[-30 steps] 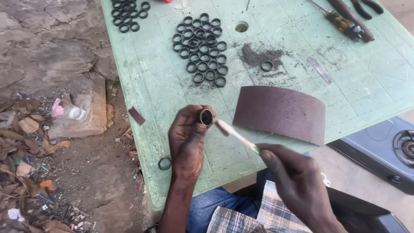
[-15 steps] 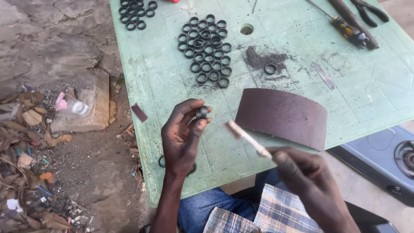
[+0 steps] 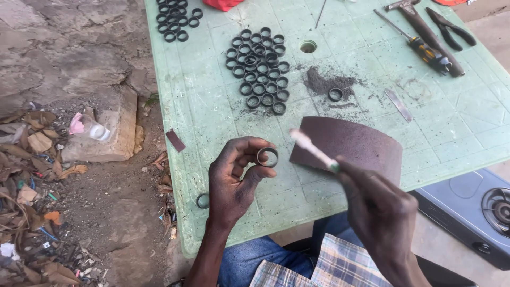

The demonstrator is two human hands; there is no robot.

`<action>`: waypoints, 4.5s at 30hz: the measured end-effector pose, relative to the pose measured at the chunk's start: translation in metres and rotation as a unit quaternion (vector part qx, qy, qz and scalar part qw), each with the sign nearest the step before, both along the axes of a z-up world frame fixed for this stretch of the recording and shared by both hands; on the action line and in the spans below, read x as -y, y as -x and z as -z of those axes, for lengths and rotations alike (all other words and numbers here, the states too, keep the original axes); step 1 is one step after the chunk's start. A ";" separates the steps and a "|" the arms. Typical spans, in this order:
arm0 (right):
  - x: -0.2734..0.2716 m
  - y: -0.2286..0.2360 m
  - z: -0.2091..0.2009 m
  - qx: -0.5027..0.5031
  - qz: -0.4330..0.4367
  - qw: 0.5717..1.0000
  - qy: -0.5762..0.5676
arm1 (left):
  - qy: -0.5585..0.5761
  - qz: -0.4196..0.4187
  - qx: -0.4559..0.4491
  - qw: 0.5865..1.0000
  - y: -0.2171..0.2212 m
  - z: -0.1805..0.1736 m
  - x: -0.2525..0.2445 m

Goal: Cleaning small black rings with a toothbrush and sandpaper on a workspace table.

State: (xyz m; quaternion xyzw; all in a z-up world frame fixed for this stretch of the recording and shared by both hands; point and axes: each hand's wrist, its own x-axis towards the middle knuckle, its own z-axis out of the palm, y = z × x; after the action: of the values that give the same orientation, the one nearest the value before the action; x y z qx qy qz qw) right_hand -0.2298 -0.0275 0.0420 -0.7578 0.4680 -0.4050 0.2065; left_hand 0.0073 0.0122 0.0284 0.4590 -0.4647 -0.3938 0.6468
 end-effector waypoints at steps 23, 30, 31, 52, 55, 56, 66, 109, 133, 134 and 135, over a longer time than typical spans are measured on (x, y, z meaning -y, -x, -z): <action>0.020 0.006 -0.017 -0.030 -0.105 0.994 -0.020 | -0.007 0.055 -0.006 0.998 -0.007 -0.012 -0.002; 0.011 0.037 0.038 0.255 -0.243 0.784 -0.512 | 0.083 0.033 -0.034 0.995 -0.016 0.003 -0.001; 0.010 0.034 0.036 0.257 -0.241 0.785 -0.510 | 0.084 0.035 -0.034 0.995 -0.016 0.003 0.001; 0.003 -0.040 -0.010 0.058 -0.045 0.977 -0.202 | 0.049 -0.032 -0.214 0.975 -0.010 0.014 0.010; -0.006 -0.038 -0.005 0.063 -0.085 0.990 -0.097 | 0.013 -0.027 -0.219 0.975 -0.016 0.002 0.009; -0.004 -0.038 -0.005 0.053 -0.082 0.988 -0.117 | 0.017 -0.029 -0.192 0.981 -0.019 0.002 0.009; 0.023 -0.011 0.001 0.005 -0.134 0.984 -0.119 | 0.060 0.061 -0.166 0.982 -0.029 0.000 0.002; -0.021 -0.038 0.008 0.110 -0.070 0.949 -0.287 | 0.052 -0.040 -0.261 0.963 -0.011 0.011 0.004; 0.027 -0.015 0.083 0.093 -0.120 0.938 -0.310 | -0.263 -0.377 0.330 0.824 -0.220 0.025 0.157; 0.029 -0.015 0.095 0.087 -0.096 0.938 -0.321 | -0.287 -0.390 0.377 0.790 -0.234 0.027 0.174; 0.028 -0.010 0.107 0.077 -0.069 0.937 -0.335 | -0.313 -0.398 0.419 0.753 -0.244 0.034 0.188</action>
State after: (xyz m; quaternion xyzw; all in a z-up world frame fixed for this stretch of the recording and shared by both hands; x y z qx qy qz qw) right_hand -0.2193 -0.0556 -0.0646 -0.6418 0.5058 -0.2665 0.5111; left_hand 0.2513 -0.1757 -0.0054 0.8984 -0.3153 0.0079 0.3057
